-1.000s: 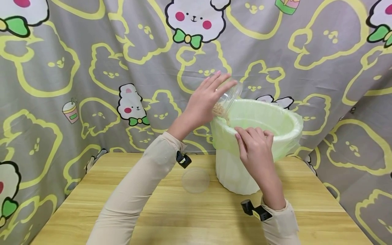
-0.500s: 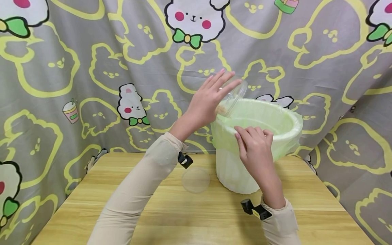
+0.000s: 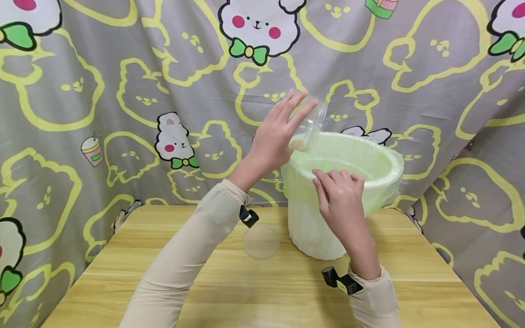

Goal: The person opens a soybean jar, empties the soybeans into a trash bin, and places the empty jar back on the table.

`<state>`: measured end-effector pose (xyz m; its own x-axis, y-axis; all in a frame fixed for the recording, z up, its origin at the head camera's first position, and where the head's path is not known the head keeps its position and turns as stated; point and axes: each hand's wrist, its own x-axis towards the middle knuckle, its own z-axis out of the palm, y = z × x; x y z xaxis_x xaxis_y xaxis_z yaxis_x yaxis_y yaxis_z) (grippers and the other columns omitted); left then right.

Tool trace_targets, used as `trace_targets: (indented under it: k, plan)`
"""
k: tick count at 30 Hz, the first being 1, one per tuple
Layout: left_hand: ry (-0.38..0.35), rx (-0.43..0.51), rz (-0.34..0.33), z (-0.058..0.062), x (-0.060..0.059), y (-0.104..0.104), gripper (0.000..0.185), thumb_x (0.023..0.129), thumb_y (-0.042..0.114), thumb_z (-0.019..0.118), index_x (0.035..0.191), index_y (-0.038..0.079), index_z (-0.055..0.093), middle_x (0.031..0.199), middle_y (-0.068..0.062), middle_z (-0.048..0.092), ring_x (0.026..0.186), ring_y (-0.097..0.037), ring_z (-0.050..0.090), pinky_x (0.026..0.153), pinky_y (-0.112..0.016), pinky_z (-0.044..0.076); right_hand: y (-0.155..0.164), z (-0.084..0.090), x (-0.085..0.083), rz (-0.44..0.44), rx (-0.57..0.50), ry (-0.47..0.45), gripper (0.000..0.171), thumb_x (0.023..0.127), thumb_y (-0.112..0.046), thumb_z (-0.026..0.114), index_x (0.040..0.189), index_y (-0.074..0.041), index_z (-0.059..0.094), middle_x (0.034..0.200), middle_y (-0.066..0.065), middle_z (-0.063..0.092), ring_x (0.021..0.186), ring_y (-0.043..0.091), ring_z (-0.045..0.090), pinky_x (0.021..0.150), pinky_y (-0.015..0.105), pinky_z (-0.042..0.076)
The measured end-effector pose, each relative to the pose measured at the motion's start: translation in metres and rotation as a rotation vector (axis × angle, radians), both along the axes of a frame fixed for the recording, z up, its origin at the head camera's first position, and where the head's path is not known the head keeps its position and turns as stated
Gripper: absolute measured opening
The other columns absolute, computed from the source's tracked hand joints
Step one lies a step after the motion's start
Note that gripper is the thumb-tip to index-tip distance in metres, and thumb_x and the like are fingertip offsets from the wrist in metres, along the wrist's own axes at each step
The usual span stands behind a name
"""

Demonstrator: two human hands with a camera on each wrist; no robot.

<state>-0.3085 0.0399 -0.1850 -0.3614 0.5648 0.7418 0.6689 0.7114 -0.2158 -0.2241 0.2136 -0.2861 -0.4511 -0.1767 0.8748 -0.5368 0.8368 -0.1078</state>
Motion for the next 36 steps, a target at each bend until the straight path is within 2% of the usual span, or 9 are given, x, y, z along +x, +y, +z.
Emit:
trace_targets:
  k: [6, 12, 19, 22, 26, 29, 36]
  plan:
    - [-0.042, -0.03, 0.023, 0.002, 0.0, 0.001, 0.091, 0.077, -0.007, 0.074, 0.157, 0.018, 0.039, 0.164, -0.009, 0.035, 0.156, -0.03, 0.026, 0.13, -0.033, 0.016, 0.0, 0.001, 0.0, -0.006, -0.01, 0.006, 0.019, 0.1, -0.01, 0.063, 0.111, 0.0, 0.074, 0.085, 0.014, 0.068, 0.081, 0.034, 0.054, 0.088, 0.056, 0.031]
    - [-0.062, -0.026, 0.063, 0.001, 0.001, 0.001, 0.092, 0.076, -0.009, 0.071, 0.157, 0.02, 0.039, 0.165, -0.007, 0.034, 0.156, -0.029, 0.026, 0.13, -0.034, 0.017, 0.0, 0.0, 0.0, -0.011, -0.01, -0.006, 0.019, 0.1, -0.011, 0.063, 0.111, 0.0, 0.074, 0.085, 0.014, 0.068, 0.081, 0.034, 0.054, 0.088, 0.056, 0.031]
    - [-0.073, 0.008, 0.042, -0.001, 0.001, 0.001, 0.093, 0.076, 0.001, 0.081, 0.157, 0.02, 0.039, 0.165, -0.007, 0.035, 0.156, -0.03, 0.026, 0.13, -0.035, 0.018, -0.001, -0.001, -0.001, -0.011, -0.007, 0.001, 0.018, 0.101, -0.011, 0.062, 0.11, -0.001, 0.074, 0.085, 0.014, 0.068, 0.081, 0.034, 0.054, 0.088, 0.057, 0.032]
    - [-0.047, 0.027, 0.047, 0.0, 0.002, 0.001, 0.091, 0.077, -0.008, 0.072, 0.157, 0.019, 0.04, 0.165, -0.007, 0.035, 0.156, -0.029, 0.026, 0.13, -0.037, 0.017, -0.001, -0.001, -0.001, -0.011, -0.008, 0.01, 0.018, 0.1, -0.011, 0.063, 0.11, -0.001, 0.075, 0.084, 0.014, 0.068, 0.081, 0.034, 0.054, 0.087, 0.056, 0.032]
    - [-0.043, 0.044, 0.055, 0.002, 0.006, 0.001, 0.092, 0.075, -0.013, 0.065, 0.157, 0.021, 0.04, 0.165, -0.006, 0.035, 0.157, -0.027, 0.025, 0.131, -0.038, 0.015, -0.002, 0.0, -0.001, -0.008, -0.012, 0.015, 0.018, 0.1, -0.01, 0.063, 0.111, -0.001, 0.075, 0.084, 0.014, 0.068, 0.082, 0.034, 0.054, 0.087, 0.056, 0.032]
    - [-0.052, 0.049, 0.044, 0.005, 0.009, 0.002, 0.093, 0.075, -0.012, 0.068, 0.157, 0.021, 0.04, 0.165, -0.006, 0.035, 0.157, -0.026, 0.024, 0.131, -0.037, 0.013, -0.003, 0.0, -0.001, -0.009, -0.01, 0.009, 0.018, 0.1, -0.01, 0.063, 0.11, -0.001, 0.074, 0.084, 0.014, 0.068, 0.082, 0.034, 0.054, 0.088, 0.056, 0.032]
    - [-0.025, 0.023, 0.072, 0.007, 0.012, 0.002, 0.094, 0.074, -0.012, 0.065, 0.158, 0.022, 0.039, 0.165, -0.005, 0.034, 0.157, -0.026, 0.024, 0.131, -0.037, 0.012, -0.003, 0.001, -0.001, -0.013, -0.006, -0.008, 0.019, 0.101, -0.012, 0.062, 0.111, -0.001, 0.074, 0.085, 0.014, 0.068, 0.083, 0.034, 0.054, 0.089, 0.058, 0.031]
